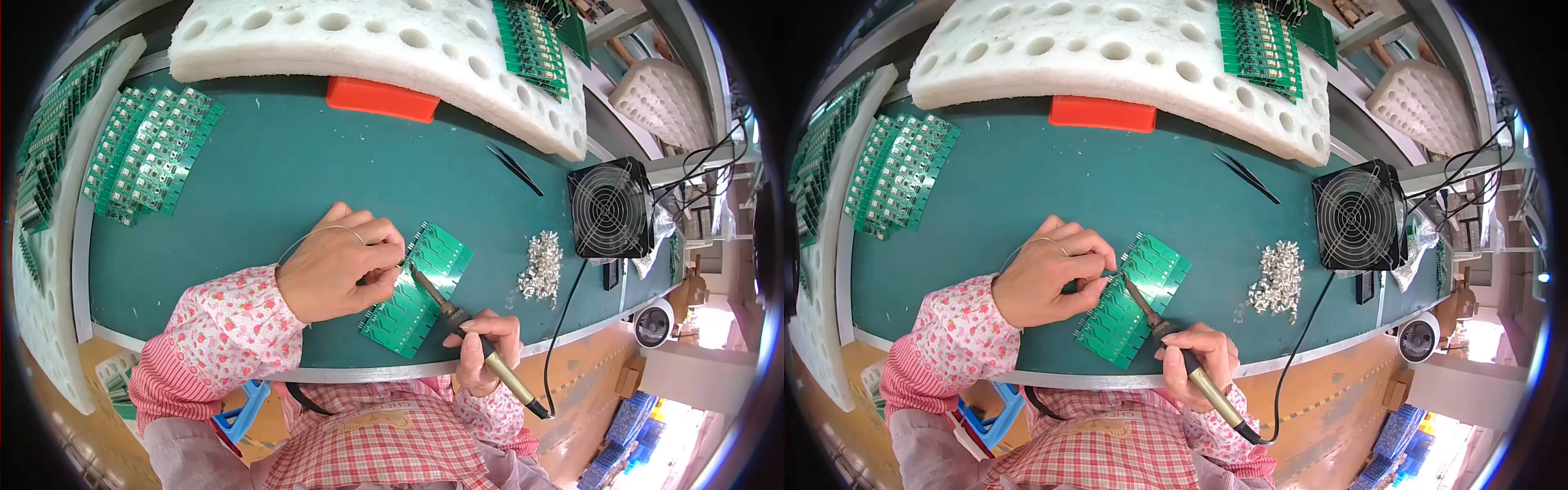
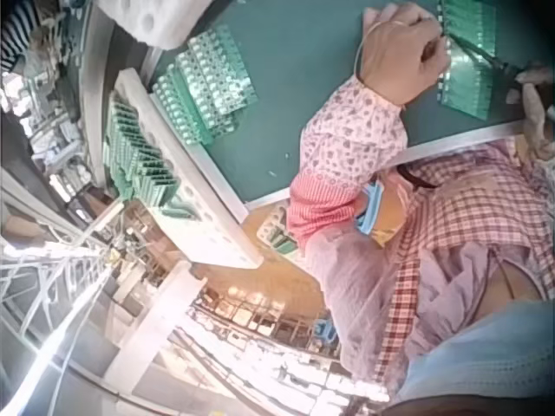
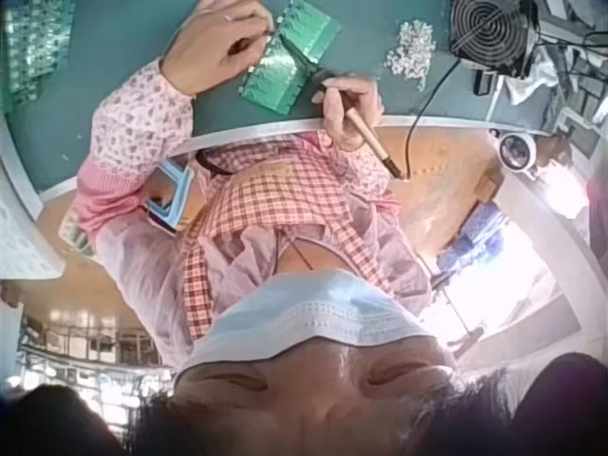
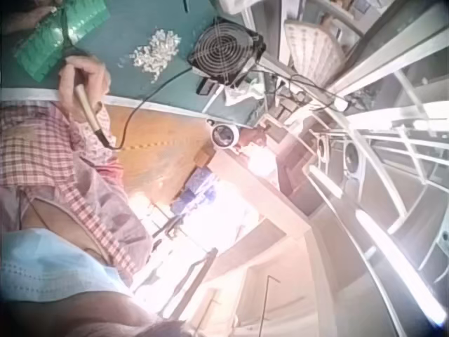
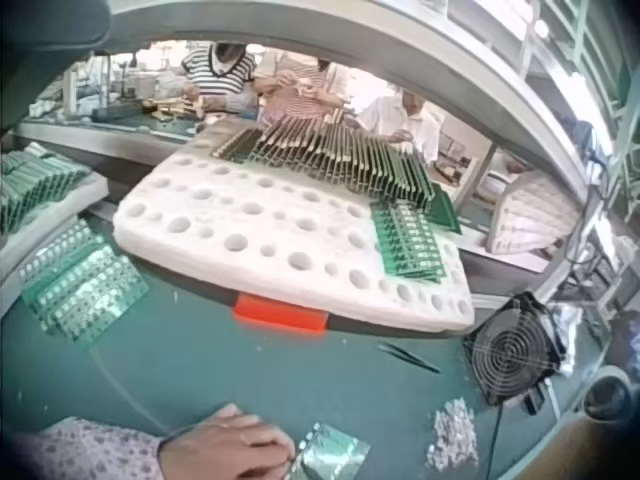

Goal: The person solders components onto a circuit board using a soldering iron and wire. Then, the person places finished boards onto a tray, inserts components onto another circuit board, and solders them.

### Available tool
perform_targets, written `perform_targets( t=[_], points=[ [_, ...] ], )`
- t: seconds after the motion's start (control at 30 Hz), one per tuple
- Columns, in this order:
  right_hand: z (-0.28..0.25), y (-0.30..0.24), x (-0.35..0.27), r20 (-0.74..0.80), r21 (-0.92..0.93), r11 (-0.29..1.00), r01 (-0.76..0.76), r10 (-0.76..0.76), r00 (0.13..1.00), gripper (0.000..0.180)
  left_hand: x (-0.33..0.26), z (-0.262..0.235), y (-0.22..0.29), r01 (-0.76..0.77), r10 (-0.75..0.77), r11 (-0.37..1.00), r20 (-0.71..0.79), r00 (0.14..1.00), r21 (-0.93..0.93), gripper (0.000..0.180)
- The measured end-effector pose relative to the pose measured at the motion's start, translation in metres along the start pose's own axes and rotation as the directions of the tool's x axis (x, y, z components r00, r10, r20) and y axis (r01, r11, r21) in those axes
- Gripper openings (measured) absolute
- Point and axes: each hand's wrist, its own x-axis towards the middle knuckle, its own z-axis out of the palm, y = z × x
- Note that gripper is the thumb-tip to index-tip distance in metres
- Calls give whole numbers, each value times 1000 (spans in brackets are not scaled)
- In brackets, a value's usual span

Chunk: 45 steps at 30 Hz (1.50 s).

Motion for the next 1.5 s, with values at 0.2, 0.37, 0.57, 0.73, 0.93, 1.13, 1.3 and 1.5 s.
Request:
perform_targets(
  t=[0.2, 0.37, 0.57, 0.73, 0.93, 1.13, 1.3, 1.5],
  points=[
    [8, -9, -1, -236, -3, 999, -34, 32, 971, 19, -3, -3, -2, 4, -3, 997, 5, 1000, -78, 7],
    [5, -11, 0, -188, 23, 998, -62, 65, 980, 18, -4, -5, 0, 10, -8, 996, 30, 1000, -89, 9],
    [-4, -4, -2, -49, 79, 996, -35, 39, 998, 11, -4, -5, 0, -8, 12, 997, 40, 999, -83, 10],
    [-3, -6, 1, -33, 70, 997, -39, 41, 999, 11, -4, -5, -1, -20, 23, 996, 43, 999, -86, 11],
    [-3, -4, 1, -3, 59, 998, -18, 19, 1000, 11, -5, -5, 0, -33, 35, 997, 29, 999, -74, 13],
    [0, -5, -2, 28, 42, 999, 28, -30, 999, 13, -4, -3, 0, -32, 33, 998, 18, 999, -55, 11],
    [3, -10, -6, 58, -24, 998, 52, -50, 997, 18, -4, -3, -1, -37, 38, 998, 24, 999, -59, 10],
    [9, -12, -3, 40, -91, 990, 107, -104, 994, 17, -4, -3, 0, -44, 45, 997, 18, 999, -57, 9]
  ],
)
